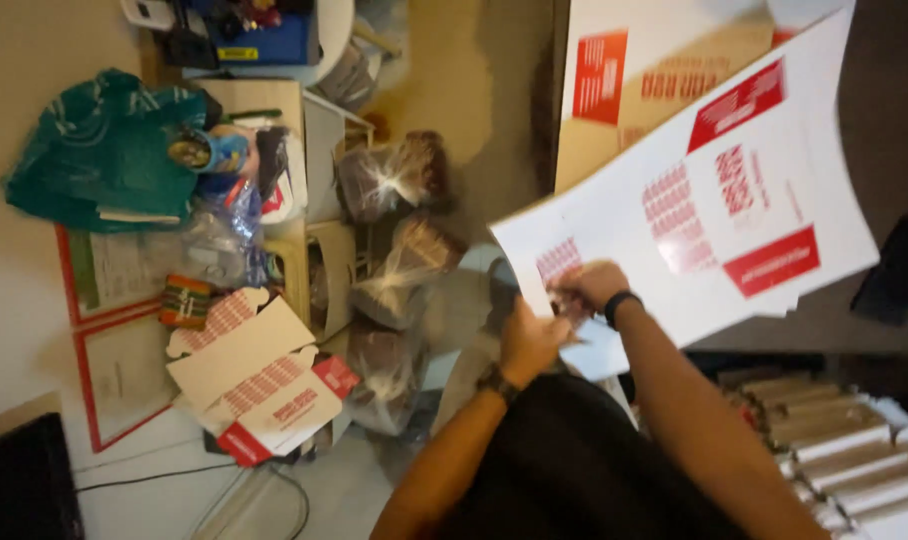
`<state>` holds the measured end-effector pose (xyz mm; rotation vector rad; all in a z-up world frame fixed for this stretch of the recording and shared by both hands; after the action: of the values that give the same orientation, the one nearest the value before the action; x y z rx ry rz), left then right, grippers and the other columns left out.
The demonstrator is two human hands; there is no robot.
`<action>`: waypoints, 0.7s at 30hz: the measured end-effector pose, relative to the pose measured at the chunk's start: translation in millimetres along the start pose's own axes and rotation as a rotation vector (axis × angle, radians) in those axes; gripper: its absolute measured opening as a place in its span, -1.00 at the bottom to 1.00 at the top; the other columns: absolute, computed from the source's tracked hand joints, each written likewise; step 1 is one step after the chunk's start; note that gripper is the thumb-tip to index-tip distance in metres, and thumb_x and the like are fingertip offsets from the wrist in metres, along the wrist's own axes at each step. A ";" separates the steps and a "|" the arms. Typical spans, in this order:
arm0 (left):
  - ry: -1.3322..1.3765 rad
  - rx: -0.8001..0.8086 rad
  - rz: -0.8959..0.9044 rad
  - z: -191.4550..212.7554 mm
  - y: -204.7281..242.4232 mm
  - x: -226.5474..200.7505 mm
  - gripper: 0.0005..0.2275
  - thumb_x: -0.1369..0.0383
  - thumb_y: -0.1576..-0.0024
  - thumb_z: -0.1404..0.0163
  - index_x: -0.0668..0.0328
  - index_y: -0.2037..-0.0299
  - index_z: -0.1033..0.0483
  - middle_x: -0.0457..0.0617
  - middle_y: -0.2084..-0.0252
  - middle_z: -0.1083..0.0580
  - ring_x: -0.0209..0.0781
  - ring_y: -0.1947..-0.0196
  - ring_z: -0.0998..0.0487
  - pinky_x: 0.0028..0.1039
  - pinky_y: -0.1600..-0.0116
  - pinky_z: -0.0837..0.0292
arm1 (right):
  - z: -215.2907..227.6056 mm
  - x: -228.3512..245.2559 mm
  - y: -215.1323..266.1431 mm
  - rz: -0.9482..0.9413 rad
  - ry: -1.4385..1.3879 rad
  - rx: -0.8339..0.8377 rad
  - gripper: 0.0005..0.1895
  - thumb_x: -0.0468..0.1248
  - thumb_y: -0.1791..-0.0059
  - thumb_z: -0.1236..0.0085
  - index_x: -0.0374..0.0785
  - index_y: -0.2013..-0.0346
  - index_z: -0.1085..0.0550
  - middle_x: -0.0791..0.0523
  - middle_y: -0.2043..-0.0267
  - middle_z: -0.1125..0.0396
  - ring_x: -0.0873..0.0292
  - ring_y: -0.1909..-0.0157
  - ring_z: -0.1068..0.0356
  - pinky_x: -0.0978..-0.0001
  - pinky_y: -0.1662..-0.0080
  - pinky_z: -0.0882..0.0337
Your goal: The person assembles flat cardboard boxes by folding the flaps and tucking tabs into slots. They handle several boxes one at a time, folding the sides and securing the structure before stacking them.
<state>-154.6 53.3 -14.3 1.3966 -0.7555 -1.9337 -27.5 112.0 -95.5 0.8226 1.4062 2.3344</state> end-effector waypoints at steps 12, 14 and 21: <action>-0.135 -0.037 0.077 -18.4 -42.1 71.4 -0.41 0.07 0.03 -0.16 0.24 -0.15 -0.37 0.22 -0.06 -0.55 0.21 -0.20 -0.51 0.01 -0.30 -0.38 | -59.7 -203.9 15.4 0.030 -0.752 -0.559 -0.79 -0.14 -0.02 -0.27 -0.23 0.33 -0.62 0.04 0.60 -0.36 0.15 0.55 -0.34 0.31 0.45 -0.42; 0.065 0.083 -0.081 -18.9 -7.9 58.2 -0.47 0.35 0.02 -0.27 0.49 -0.13 -0.44 0.37 -0.08 -0.53 0.26 -0.20 -0.48 0.00 -0.23 -0.41 | -101.8 -287.1 37.4 -0.267 -0.804 -0.837 -0.83 -0.08 -0.08 -0.25 -0.07 0.22 -0.61 0.03 0.36 -0.44 0.08 0.43 -0.42 0.19 0.48 -0.46; -1.067 0.561 -0.142 -62.4 12.7 32.3 -0.50 -0.15 -0.11 0.04 0.13 0.14 -0.66 0.16 0.16 -0.63 0.32 -0.04 -0.60 0.15 -0.01 -0.45 | -185.6 -268.2 92.5 -0.576 -1.066 -0.515 -0.44 0.36 -0.08 0.08 0.16 -0.14 -0.54 0.31 -0.44 -0.20 0.07 -0.48 -0.08 0.06 -0.46 0.01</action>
<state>-100.6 15.0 -41.1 0.5591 -1.8175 -2.6840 76.3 -202.7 -166.9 1.0518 0.4467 1.3156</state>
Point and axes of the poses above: each hand's wrist, its own y-axis away from the middle knuckle, its own z-axis out of the back of the hand, x = y × z, the point moved 3 cm from there along -y, towards the middle knuckle
